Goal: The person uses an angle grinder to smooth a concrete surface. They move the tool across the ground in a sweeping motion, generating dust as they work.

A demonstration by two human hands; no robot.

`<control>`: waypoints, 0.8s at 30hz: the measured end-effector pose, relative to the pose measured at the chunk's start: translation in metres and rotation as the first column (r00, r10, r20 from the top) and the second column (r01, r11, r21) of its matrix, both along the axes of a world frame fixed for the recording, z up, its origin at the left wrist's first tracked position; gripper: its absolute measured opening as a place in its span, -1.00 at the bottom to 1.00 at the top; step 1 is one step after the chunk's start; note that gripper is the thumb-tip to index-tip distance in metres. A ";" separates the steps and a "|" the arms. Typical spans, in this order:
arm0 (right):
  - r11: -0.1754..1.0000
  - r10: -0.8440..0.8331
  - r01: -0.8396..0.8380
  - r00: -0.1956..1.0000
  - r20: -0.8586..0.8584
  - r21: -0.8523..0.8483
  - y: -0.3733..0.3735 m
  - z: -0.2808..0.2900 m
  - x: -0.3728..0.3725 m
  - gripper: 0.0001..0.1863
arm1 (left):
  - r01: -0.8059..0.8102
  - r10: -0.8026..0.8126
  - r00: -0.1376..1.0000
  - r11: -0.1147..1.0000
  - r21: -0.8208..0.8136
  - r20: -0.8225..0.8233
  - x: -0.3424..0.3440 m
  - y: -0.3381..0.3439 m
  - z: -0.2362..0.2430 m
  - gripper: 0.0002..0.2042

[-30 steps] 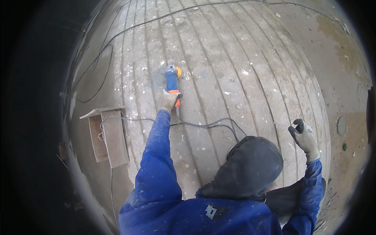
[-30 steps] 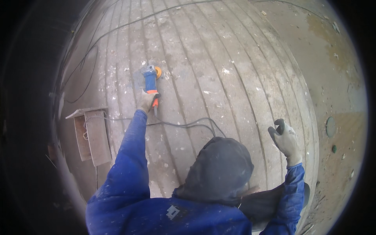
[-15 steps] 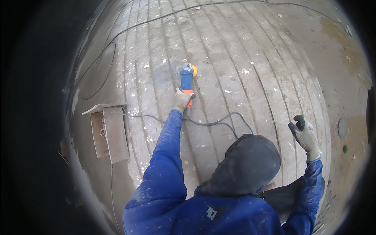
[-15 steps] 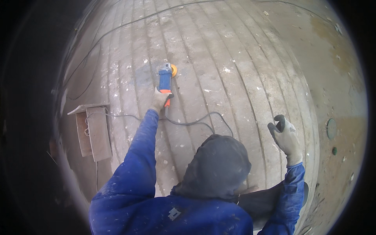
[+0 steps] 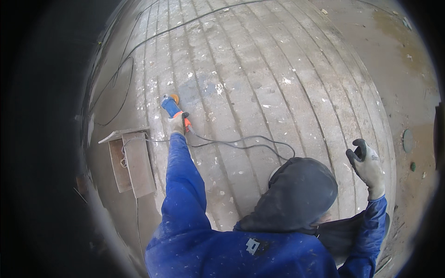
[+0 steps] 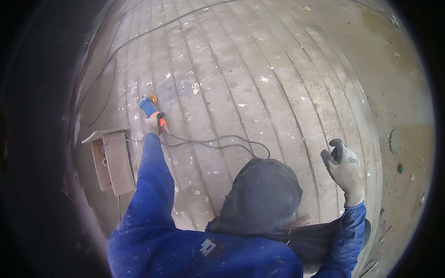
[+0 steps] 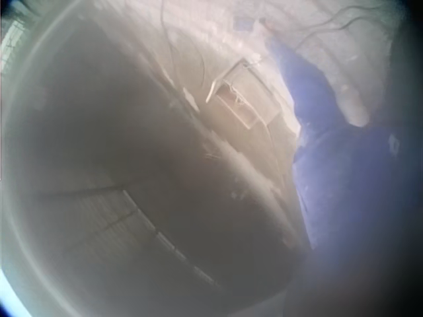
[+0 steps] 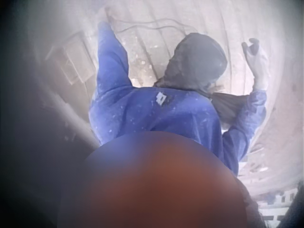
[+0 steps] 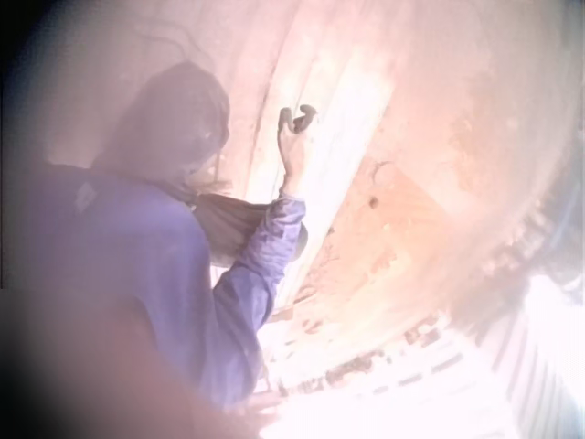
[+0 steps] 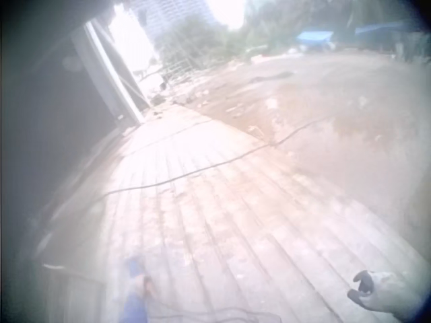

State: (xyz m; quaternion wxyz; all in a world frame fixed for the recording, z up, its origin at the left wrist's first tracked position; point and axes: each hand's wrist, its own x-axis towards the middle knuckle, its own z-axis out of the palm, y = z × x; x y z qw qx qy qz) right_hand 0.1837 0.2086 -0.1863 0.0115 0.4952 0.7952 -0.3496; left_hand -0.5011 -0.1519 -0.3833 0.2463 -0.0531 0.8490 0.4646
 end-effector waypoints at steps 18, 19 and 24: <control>0.996 0.004 -0.009 0.999 0.053 0.085 0.015 -0.026 0.013 -0.58 | 0.052 -0.163 0.924 0.950 -0.307 -0.347 0.038 0.123 0.003 -0.35; 0.994 -0.034 0.025 0.996 0.083 0.108 0.015 -0.020 0.026 -0.59 | 0.141 -0.198 0.956 0.957 -0.252 -0.218 0.063 0.151 0.001 -0.27; 0.990 -0.012 0.000 0.996 0.084 0.138 0.010 -0.011 0.027 -0.58 | 0.195 -0.216 0.960 0.972 -0.133 -0.175 0.120 0.127 0.029 -0.30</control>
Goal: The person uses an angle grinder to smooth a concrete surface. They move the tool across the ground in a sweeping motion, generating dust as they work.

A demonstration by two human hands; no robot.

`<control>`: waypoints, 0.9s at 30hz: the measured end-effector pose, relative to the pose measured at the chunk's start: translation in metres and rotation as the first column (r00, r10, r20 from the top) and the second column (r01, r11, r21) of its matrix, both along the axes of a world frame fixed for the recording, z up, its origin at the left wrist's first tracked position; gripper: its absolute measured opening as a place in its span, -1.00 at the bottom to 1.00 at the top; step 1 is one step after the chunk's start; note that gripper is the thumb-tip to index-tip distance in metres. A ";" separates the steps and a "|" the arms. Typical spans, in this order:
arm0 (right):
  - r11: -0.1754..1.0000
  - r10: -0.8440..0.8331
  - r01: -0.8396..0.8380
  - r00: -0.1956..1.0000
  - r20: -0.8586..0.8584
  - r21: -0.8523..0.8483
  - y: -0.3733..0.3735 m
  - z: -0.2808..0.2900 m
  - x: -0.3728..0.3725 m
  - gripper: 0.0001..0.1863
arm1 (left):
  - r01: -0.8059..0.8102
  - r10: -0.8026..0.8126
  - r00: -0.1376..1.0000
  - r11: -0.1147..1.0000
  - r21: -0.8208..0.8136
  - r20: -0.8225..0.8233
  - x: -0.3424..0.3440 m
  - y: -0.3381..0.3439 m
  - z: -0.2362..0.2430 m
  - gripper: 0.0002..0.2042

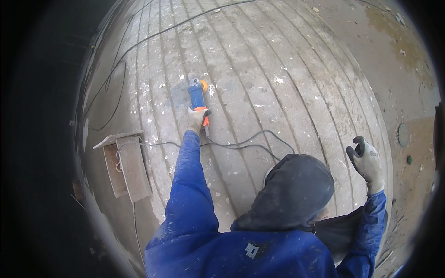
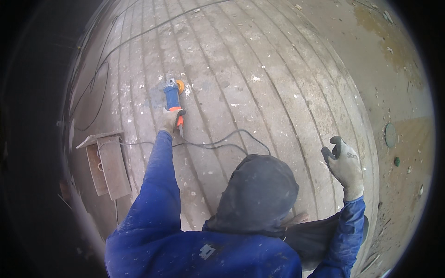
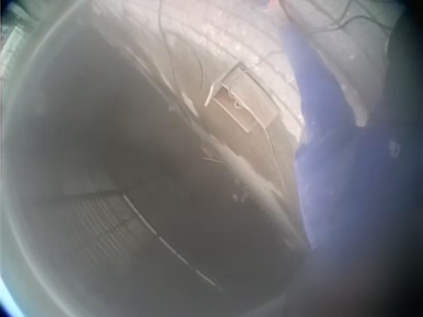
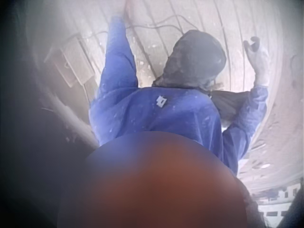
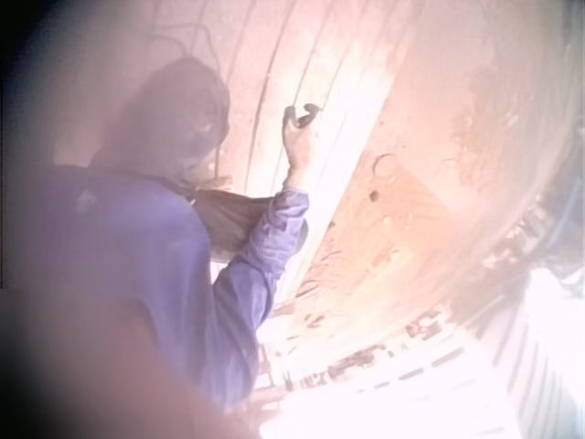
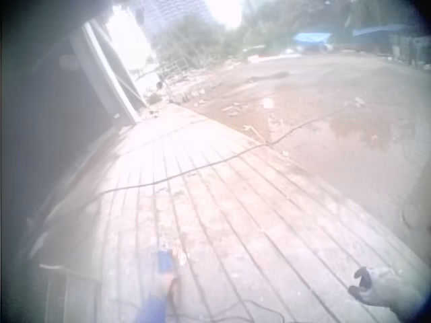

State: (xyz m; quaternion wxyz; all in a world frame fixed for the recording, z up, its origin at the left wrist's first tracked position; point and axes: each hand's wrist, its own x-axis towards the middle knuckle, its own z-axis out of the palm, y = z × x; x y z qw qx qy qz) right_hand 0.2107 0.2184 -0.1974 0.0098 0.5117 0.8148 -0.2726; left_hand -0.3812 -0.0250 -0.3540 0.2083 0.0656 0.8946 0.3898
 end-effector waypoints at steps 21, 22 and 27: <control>0.990 0.104 -0.108 0.994 -0.047 -0.090 -0.001 -0.016 -0.051 -0.58 | 0.348 -0.370 0.929 0.893 -0.286 -0.025 0.081 0.054 0.004 -0.18; 0.990 0.101 -0.106 0.993 -0.053 -0.098 -0.001 -0.013 -0.054 -0.58 | 0.385 -0.402 0.915 0.884 -0.265 -0.011 0.088 0.066 -0.016 -0.15; 0.994 0.005 -0.007 1.000 -0.021 -0.106 0.000 0.003 -0.037 -0.58 | 0.460 -0.481 0.877 0.842 -0.284 -0.005 0.107 0.118 -0.031 -0.09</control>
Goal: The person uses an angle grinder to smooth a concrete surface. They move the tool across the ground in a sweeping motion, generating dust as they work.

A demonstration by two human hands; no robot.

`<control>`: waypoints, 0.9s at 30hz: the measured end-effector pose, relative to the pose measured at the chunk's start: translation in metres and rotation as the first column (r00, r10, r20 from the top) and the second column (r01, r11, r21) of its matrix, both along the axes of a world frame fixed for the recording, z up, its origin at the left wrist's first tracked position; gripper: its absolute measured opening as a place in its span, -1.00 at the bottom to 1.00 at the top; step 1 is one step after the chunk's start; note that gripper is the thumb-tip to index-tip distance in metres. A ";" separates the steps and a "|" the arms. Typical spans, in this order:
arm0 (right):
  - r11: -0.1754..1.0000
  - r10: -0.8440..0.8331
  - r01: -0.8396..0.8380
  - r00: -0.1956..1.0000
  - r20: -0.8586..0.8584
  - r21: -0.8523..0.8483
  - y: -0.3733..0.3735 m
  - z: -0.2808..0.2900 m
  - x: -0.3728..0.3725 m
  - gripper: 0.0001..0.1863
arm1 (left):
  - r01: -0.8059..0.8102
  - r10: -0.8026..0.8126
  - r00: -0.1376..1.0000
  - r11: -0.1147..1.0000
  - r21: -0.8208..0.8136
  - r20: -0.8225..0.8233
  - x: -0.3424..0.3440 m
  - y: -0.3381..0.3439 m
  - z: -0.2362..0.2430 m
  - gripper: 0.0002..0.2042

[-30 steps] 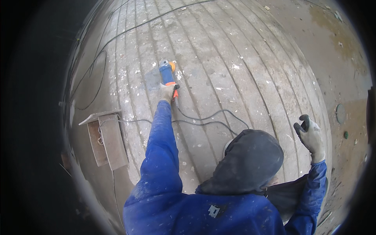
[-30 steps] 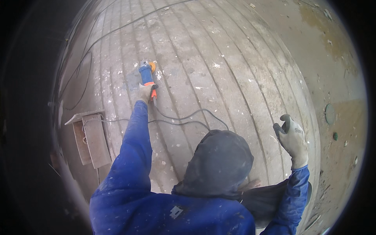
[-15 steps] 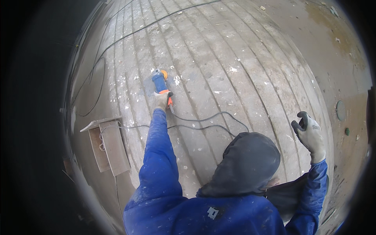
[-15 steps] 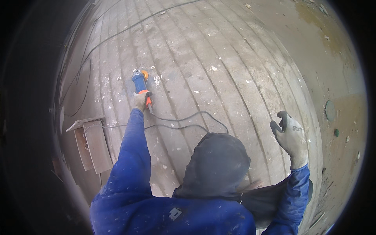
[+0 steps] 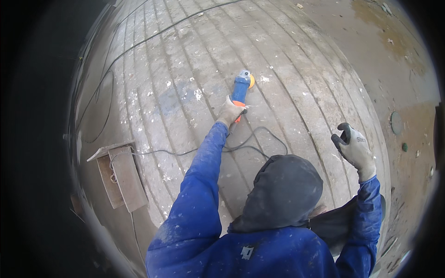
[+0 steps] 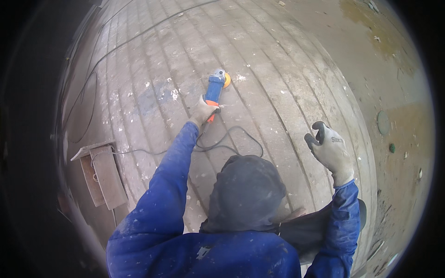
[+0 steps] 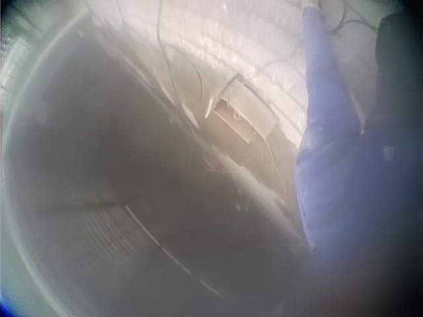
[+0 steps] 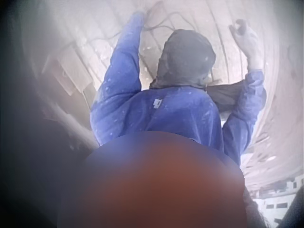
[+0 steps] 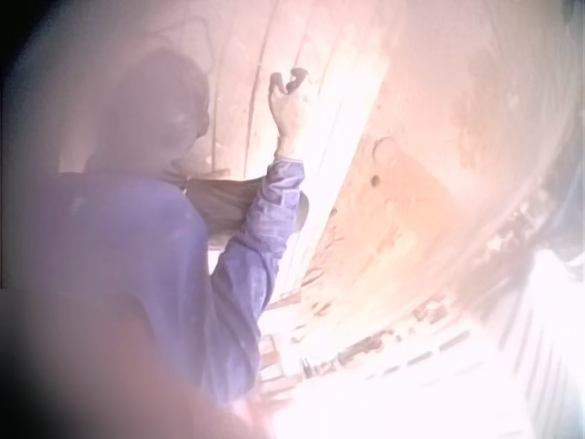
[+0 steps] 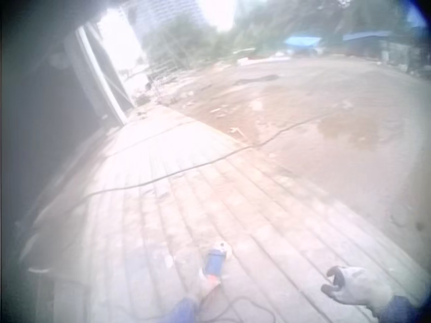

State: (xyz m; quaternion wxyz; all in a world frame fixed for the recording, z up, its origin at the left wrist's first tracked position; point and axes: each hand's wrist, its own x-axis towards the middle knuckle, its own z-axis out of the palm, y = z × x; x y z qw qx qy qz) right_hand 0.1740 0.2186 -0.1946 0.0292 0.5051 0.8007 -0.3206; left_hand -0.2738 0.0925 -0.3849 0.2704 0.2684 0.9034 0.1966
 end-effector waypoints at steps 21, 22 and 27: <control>0.997 0.076 -0.074 0.996 -0.055 0.033 0.010 -0.001 -0.030 -0.55 | -0.103 0.103 0.995 0.994 0.047 -0.002 -0.055 -0.008 -0.014 -0.16; 0.997 0.071 -0.069 0.996 -0.063 0.022 0.009 0.001 -0.031 -0.54 | -0.073 0.073 0.997 0.997 0.024 -0.015 -0.042 -0.014 -0.017 -0.16; 0.998 0.012 -0.010 0.999 -0.037 0.058 0.015 0.001 -0.004 -0.53 | 0.101 -0.099 0.993 0.995 -0.021 0.068 0.033 -0.014 0.014 -0.21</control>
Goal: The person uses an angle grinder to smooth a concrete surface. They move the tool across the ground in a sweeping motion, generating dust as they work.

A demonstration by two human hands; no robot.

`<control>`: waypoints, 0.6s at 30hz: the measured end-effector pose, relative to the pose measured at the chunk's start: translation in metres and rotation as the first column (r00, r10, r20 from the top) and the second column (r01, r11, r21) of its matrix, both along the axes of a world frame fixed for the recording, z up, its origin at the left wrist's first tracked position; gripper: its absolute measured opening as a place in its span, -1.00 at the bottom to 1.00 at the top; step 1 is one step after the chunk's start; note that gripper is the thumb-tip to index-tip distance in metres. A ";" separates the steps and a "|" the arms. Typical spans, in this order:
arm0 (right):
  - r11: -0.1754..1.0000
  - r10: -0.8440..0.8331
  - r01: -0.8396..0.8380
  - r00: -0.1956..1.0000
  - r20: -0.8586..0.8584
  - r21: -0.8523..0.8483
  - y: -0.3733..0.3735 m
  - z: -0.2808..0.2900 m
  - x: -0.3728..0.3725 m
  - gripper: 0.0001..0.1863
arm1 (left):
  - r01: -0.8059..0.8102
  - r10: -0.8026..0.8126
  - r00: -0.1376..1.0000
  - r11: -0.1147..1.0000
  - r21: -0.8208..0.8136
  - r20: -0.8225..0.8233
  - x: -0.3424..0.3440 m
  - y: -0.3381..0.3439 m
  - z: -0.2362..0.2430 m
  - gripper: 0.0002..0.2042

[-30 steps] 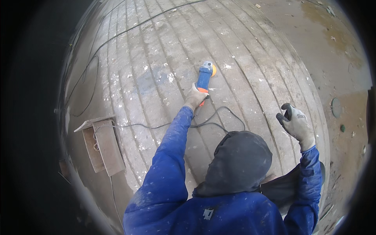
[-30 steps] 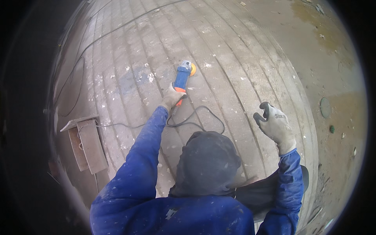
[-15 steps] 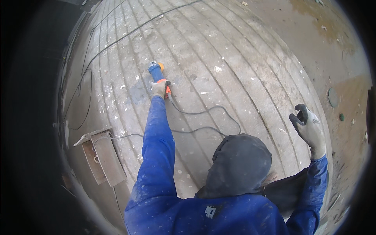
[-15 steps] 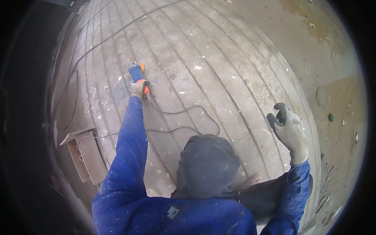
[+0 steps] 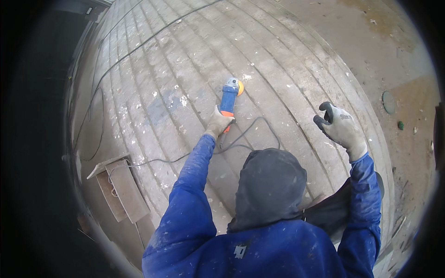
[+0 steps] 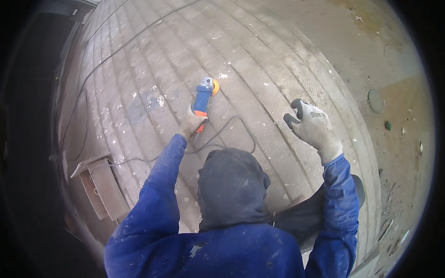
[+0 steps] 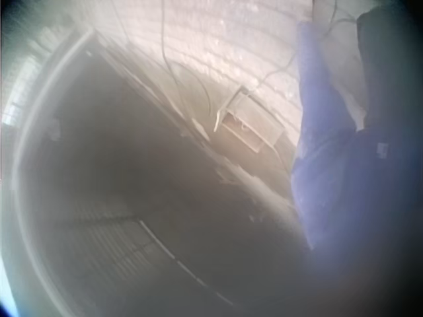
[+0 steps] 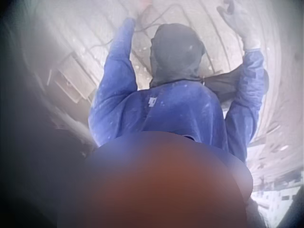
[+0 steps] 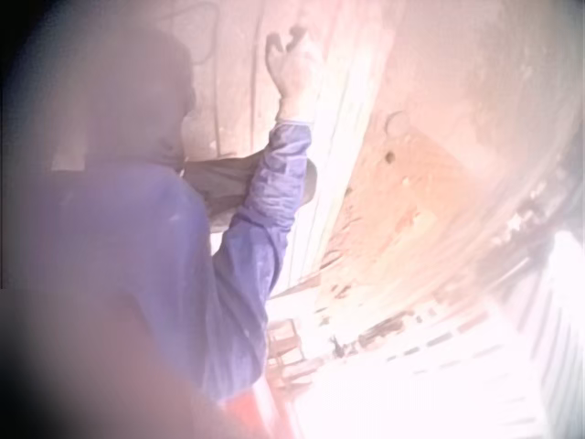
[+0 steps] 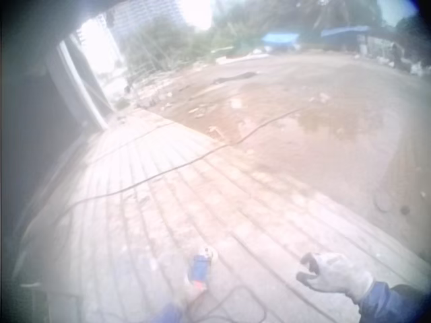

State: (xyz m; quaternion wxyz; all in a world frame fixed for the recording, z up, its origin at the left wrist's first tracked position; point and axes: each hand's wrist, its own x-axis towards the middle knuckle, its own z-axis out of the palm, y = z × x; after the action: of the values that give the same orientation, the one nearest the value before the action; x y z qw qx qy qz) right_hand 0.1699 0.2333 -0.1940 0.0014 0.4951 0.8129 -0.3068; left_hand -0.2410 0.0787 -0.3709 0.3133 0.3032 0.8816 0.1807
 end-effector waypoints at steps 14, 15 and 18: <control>1.000 -0.029 0.029 0.999 -0.037 -0.004 -0.002 0.017 -0.001 -0.55 | -0.035 0.029 0.996 0.997 0.072 0.085 -0.042 0.047 -0.040 -0.01; 1.000 -0.027 0.026 0.999 -0.031 -0.009 -0.003 0.015 -0.002 -0.55 | -0.015 0.006 0.995 0.996 0.083 0.103 -0.049 0.052 -0.056 -0.01; 1.000 -0.015 0.015 1.000 0.013 -0.013 -0.004 0.005 -0.002 -0.55 | -0.072 0.074 0.996 0.996 0.050 -0.044 -0.018 0.079 -0.048 -0.07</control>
State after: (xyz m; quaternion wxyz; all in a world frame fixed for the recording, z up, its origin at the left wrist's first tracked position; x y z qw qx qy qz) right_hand 0.1674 0.2289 -0.1886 0.0078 0.5033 0.8070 -0.3089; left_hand -0.2586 0.1580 -0.4191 0.2789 0.2824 0.8943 0.2066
